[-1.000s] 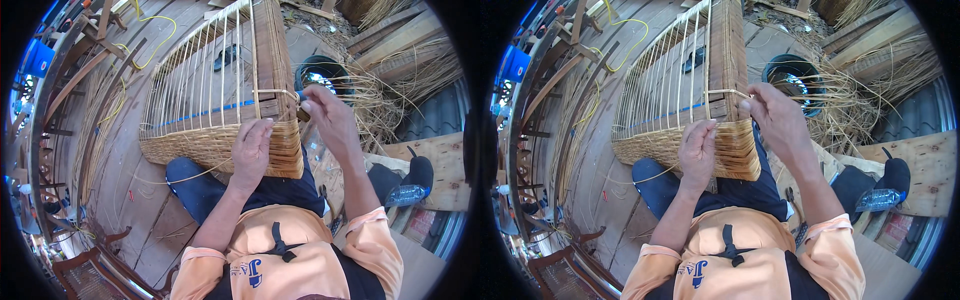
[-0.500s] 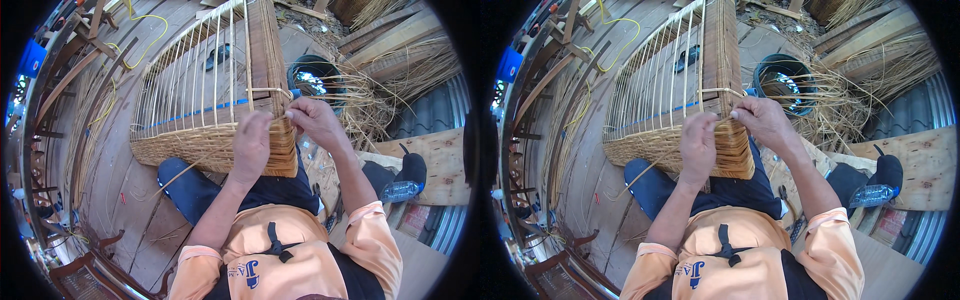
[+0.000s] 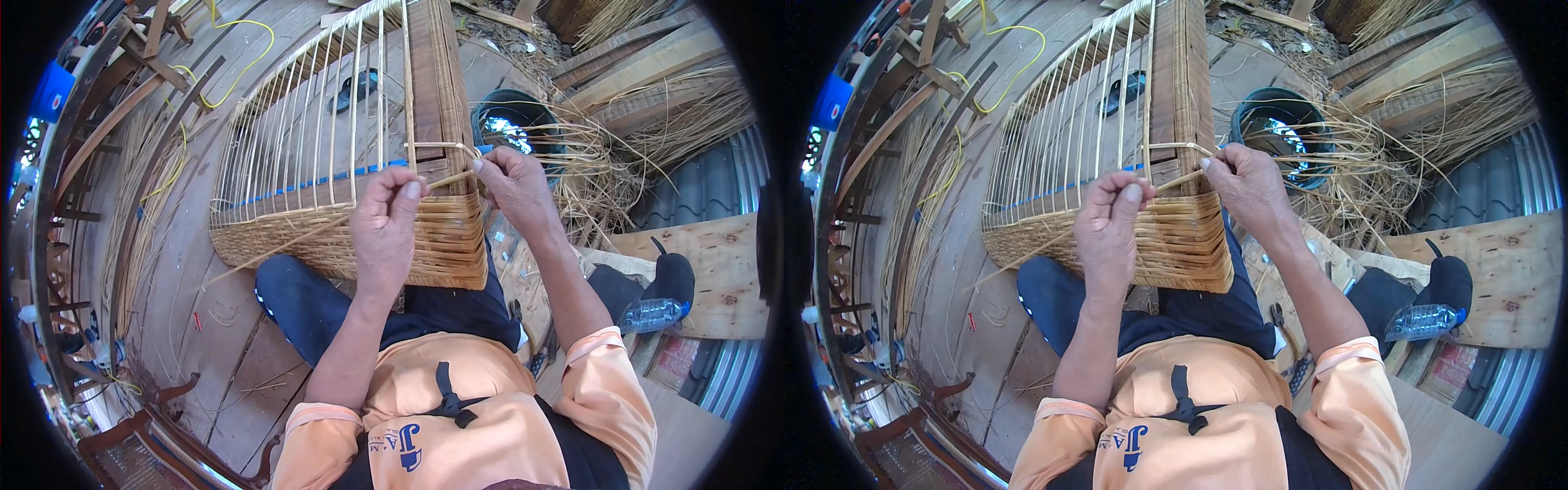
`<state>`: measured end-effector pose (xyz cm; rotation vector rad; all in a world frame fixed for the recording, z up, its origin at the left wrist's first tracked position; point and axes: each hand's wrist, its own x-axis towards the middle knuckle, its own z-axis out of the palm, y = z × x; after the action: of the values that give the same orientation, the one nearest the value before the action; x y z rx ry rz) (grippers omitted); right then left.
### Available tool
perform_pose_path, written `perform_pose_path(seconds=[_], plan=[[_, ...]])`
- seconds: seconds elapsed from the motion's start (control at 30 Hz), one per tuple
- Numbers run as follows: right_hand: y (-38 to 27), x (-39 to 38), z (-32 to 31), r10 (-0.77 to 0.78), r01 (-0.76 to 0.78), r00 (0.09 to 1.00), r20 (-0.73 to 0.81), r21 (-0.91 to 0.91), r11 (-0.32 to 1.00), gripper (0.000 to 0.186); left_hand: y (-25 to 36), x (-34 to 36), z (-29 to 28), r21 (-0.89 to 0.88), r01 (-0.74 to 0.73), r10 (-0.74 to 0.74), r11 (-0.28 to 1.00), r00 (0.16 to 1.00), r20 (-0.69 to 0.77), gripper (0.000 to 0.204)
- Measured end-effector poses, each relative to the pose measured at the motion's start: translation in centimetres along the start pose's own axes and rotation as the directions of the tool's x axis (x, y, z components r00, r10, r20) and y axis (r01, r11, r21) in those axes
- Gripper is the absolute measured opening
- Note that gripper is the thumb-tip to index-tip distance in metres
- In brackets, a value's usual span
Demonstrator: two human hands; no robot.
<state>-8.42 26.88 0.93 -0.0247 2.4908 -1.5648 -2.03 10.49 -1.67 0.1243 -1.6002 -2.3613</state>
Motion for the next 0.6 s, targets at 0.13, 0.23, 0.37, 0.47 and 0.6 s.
perform_pose_path(seconds=[0.13,0.23,0.37,0.47,0.6], plan=[[0.0,0.2,0.3,-0.005,0.005,1.0,0.004,0.001,1.0,0.025,-1.1,0.6,0.7,0.031,-0.07,0.07,0.997,0.997,-0.014,0.011],[-0.2,0.2,0.4,0.017,-0.017,1.0,0.011,0.008,1.0,0.025,-1.9,0.5,-0.2,0.139,-0.139,0.136,0.981,0.99,0.034,0.015],[0.0,0.2,0.4,0.01,-0.01,1.0,0.019,0.004,1.0,0.025,-1.5,0.4,-0.1,0.012,0.019,-0.019,1.0,1.0,-0.007,0.022],[-0.3,0.0,0.4,0.034,-0.035,0.999,0.019,0.043,0.998,0.026,-1.6,0.4,-0.3,0.016,0.044,-0.045,0.999,0.998,0.036,0.024],[-0.3,0.0,0.4,0.036,-0.037,0.999,0.027,0.039,0.999,0.027,-1.4,0.4,-0.3,-0.018,0.051,-0.051,0.999,0.998,0.032,0.026]])
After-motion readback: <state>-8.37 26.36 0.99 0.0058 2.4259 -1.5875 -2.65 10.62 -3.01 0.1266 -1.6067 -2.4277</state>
